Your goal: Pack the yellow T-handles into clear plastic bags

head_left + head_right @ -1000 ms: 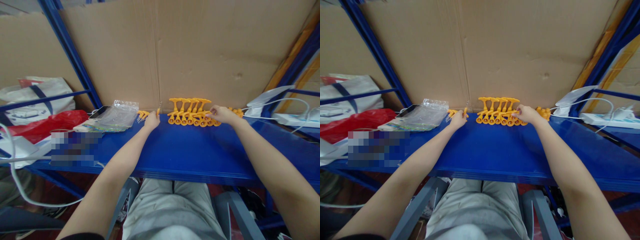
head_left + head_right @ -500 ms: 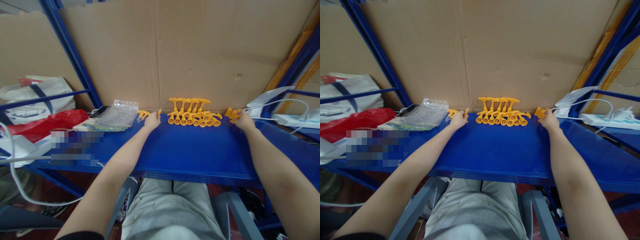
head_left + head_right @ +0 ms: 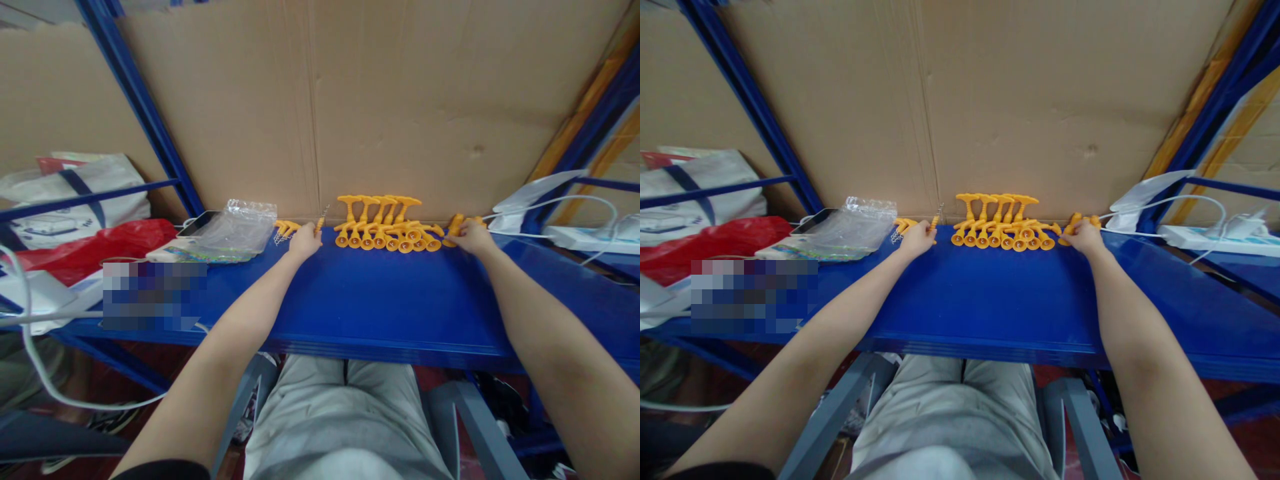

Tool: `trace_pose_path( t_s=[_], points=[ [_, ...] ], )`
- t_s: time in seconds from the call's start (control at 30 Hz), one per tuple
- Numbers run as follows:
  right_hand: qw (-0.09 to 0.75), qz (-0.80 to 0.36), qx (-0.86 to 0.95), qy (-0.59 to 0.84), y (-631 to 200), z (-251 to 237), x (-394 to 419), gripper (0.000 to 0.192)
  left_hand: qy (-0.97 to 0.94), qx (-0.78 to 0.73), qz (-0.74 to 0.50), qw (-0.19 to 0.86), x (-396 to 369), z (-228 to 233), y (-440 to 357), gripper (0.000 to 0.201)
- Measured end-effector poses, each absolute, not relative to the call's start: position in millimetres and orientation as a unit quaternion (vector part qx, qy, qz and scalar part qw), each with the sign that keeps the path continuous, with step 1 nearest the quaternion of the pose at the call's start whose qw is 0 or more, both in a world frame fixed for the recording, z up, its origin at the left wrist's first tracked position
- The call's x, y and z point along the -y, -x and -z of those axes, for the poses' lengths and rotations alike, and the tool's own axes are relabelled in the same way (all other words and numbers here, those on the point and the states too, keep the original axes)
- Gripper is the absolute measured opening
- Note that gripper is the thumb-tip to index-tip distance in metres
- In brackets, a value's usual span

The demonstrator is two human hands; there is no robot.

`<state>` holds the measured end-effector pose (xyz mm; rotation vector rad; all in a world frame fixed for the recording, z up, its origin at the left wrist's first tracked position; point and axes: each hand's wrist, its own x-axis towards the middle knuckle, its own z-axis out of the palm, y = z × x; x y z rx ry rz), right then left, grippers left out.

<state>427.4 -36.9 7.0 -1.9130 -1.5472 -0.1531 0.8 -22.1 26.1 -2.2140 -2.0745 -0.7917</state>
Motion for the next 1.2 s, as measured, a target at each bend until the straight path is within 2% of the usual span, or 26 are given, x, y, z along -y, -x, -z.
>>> trace_pose_path(
  t_s=[0.13, 0.33, 0.47, 0.6, 0.77, 1.0, 1.2],
  points=[
    [0.214, 0.015, 0.582, 0.784, -425, -10, 37, 0.028, 0.716, 0.643, 0.273, 0.010, 21, -24, 0, 0.015],
    [0.129, 0.034, 0.602, 0.787, -408, -11, 34, 0.037, 0.725, 0.619, 0.302, 0.029, 18, -21, 1, 0.012],
    [0.104, 0.054, 0.603, 0.789, -399, -16, 41, 0.038, 0.735, 0.595, 0.324, 0.040, 14, -19, 1, 0.011],
    [0.115, 0.106, 0.594, 0.789, -396, -25, 49, 0.039, 0.763, 0.533, 0.362, 0.055, 11, -17, 0, 0.009],
    [0.183, 0.121, 0.618, 0.755, -388, -32, 45, 0.042, 0.808, 0.463, 0.360, 0.060, 17, -18, -3, 0.009],
    [0.237, 0.197, 0.769, 0.560, -339, -42, 45, 0.038, 0.842, 0.411, 0.343, 0.061, 27, -24, -9, 0.008],
    [0.193, 0.207, 0.822, 0.494, -306, -45, 58, 0.034, 0.863, 0.379, 0.328, 0.063, 30, -24, -13, 0.009]
  ],
)
